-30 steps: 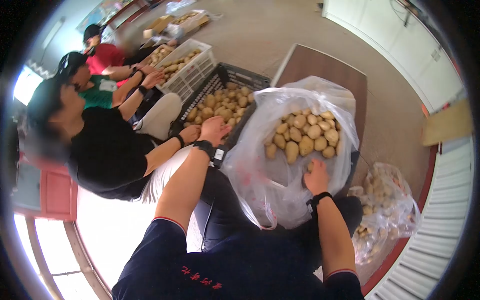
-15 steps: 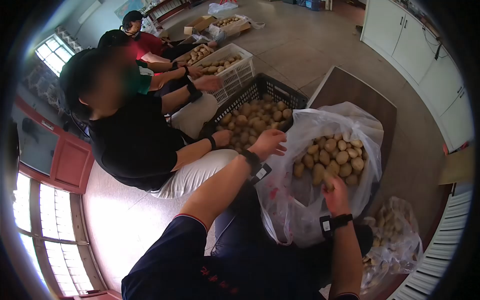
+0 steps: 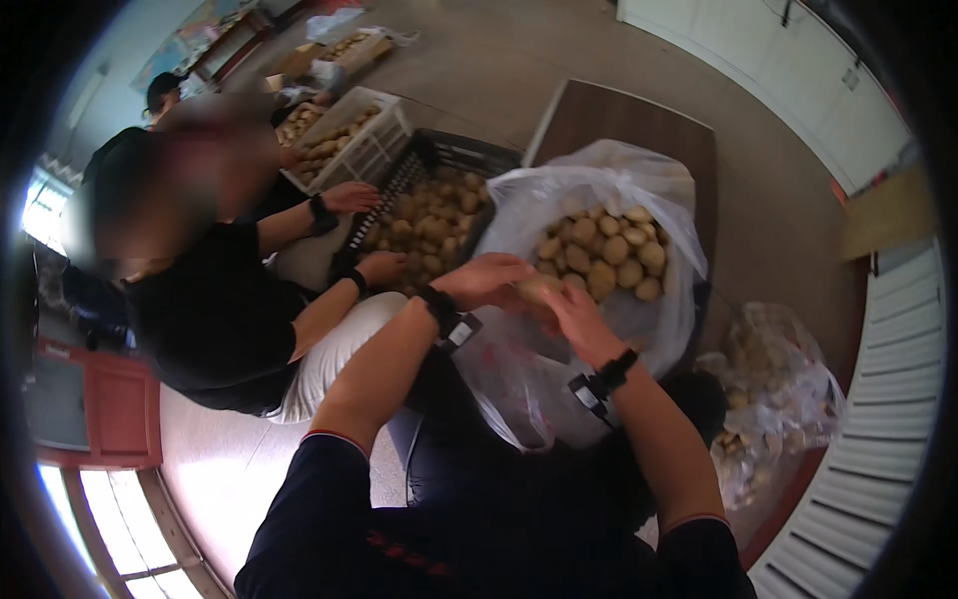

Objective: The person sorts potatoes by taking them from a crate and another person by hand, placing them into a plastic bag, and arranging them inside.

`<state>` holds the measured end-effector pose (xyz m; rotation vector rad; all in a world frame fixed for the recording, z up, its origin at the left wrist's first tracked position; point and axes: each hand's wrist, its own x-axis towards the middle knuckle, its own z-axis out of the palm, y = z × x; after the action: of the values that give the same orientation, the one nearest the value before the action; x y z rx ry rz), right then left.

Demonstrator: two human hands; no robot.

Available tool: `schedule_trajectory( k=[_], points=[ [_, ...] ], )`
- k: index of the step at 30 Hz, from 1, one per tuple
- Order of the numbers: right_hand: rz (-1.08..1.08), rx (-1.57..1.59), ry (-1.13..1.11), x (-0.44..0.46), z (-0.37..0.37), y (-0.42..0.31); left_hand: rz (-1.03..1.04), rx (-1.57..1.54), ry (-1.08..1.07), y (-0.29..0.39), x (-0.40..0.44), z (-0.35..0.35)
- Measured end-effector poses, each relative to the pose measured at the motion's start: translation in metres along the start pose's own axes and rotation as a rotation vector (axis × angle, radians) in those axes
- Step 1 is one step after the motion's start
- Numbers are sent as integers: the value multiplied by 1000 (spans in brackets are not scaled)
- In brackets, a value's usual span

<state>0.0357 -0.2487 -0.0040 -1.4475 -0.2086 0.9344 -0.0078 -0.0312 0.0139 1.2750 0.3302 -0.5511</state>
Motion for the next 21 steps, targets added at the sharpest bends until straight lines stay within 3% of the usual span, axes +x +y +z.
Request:
schedule_trajectory(
  k=[8, 15, 20, 21],
  points=[
    [-105, -154, -24, 3, 11, -1, -35, 32, -104, 0, 2, 2],
    [-180, -136, 102, 12, -13, 33, -23, 18, 42, -3, 4, -7],
    [-297, -717, 442, 11, -69, 80, 56, -40, 112, -8, 11, -24],
    [-300, -714, 439, 6, -79, 84, 57, -38, 117, -8, 10, -26]
  ],
)
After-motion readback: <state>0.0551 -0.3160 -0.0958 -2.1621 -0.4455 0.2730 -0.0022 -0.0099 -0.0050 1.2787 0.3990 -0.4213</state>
